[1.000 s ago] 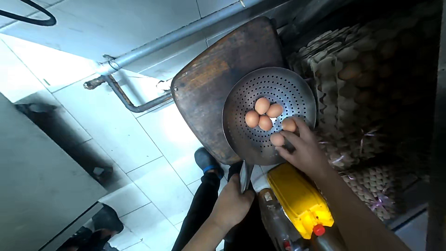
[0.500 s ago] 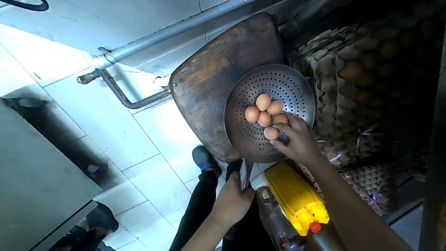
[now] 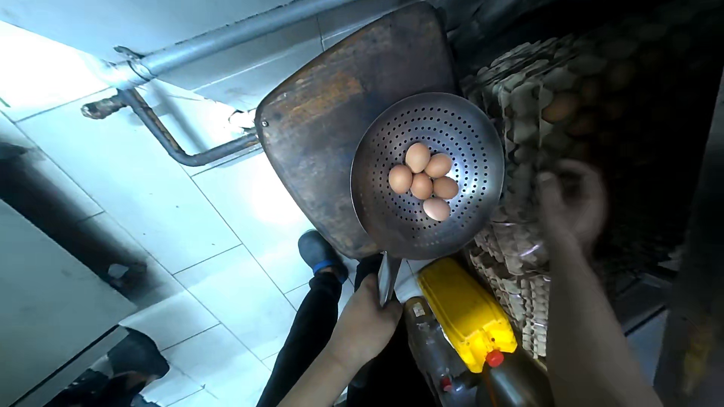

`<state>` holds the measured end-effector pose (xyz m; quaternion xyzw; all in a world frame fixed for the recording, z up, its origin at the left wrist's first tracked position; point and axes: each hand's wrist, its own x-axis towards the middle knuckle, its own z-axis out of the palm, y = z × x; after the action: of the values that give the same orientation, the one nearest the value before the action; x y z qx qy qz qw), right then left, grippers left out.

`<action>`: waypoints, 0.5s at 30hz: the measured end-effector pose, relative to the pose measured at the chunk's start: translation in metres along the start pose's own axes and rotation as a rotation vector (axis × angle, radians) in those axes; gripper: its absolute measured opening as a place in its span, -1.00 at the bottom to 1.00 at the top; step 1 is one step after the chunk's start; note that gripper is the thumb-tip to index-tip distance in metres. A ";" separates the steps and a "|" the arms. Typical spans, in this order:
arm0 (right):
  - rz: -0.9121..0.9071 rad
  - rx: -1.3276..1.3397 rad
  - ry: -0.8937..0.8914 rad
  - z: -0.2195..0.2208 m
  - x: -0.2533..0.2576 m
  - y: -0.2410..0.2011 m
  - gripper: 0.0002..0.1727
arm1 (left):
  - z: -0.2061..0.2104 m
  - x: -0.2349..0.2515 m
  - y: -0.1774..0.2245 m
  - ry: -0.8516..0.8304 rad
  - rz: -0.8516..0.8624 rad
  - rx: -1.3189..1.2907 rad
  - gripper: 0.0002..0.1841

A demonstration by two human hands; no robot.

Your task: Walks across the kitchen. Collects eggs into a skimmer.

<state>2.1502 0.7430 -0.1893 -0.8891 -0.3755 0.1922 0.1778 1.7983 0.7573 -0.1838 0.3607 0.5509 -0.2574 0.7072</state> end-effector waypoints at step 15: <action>0.031 -0.354 0.041 -0.005 0.099 0.008 -0.25 | 0.003 0.002 -0.002 -0.001 -0.017 -0.021 -0.48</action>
<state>2.2216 0.8096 -0.2093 -0.9159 -0.3860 0.1075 0.0229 1.7991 0.7543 -0.1860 0.3484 0.5564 -0.2577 0.7089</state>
